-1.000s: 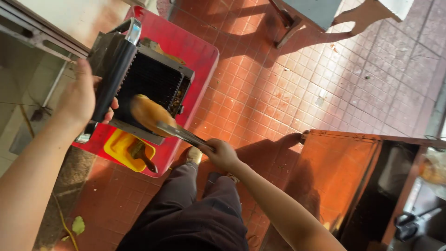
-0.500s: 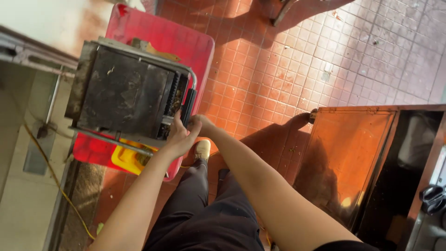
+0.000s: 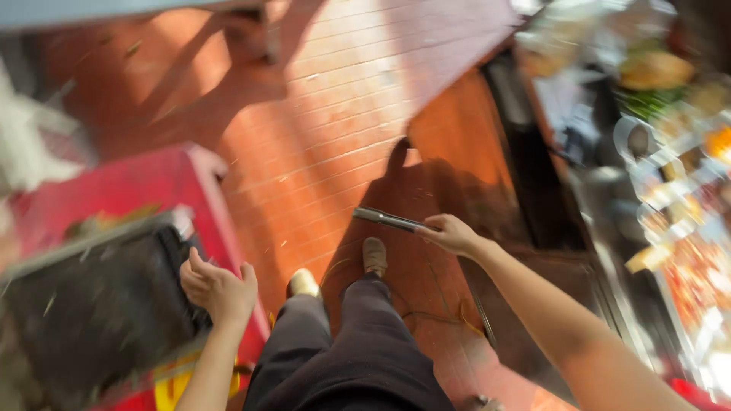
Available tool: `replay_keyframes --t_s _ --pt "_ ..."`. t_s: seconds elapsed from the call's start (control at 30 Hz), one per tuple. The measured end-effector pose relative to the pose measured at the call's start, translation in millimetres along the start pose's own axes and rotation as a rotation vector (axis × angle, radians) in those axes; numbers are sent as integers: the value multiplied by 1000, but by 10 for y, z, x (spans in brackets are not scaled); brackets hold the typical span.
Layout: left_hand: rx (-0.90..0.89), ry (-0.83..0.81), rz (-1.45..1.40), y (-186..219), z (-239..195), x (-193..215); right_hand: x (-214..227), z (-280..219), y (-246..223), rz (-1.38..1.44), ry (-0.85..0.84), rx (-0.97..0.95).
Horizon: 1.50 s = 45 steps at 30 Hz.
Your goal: Preparing and assembling doner kebab sandwiches at a food stall.
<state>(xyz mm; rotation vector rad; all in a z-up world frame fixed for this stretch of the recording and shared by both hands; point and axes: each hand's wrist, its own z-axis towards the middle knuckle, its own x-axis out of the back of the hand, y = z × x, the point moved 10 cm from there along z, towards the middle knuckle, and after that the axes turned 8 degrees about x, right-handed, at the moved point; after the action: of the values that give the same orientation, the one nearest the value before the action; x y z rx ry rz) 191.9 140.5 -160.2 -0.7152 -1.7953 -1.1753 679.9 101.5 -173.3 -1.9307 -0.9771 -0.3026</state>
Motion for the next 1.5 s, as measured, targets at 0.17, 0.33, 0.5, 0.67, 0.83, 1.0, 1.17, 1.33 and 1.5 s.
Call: replay_keyframes --t_s 0.17,0.33,0.5,0.67,0.83,1.0,1.17,1.33,1.5 --pt "-496 -181 -171 2174 -443 -412 -72 -1886 1086 555 733 -287" --pt "-866 -504 -157 3968 -1548 -910 -584 -3510 1322 701 1582 -540" --pt "-1040 -839 -124 4822 -2893 -1320 -286 -4492 1726 328 1806 -743" --pt "-1128 -1001 -12 5294 -3893 -1880 769 -4841 2568 -170 1800 -763" --pt "-1142 -1104 -50 5700 -4534 -2296 1582 -4765 3777 48 1658 -970" --pt "-1144 -1145 -178 6485 -4650 -2192 1975 -4767 4310 -5 1549 -982" --pt "-1247 -989 -421 7718 -4035 -2215 2065 -4751 3956 -101 1751 -832" --pt "-1348 -789 -484 9172 -2952 -3186 2404 -4680 3013 -104 1734 -1032" --pt "-1583 -462 -205 10182 -2562 -4087 2973 -4170 2486 -35 1821 -1034"
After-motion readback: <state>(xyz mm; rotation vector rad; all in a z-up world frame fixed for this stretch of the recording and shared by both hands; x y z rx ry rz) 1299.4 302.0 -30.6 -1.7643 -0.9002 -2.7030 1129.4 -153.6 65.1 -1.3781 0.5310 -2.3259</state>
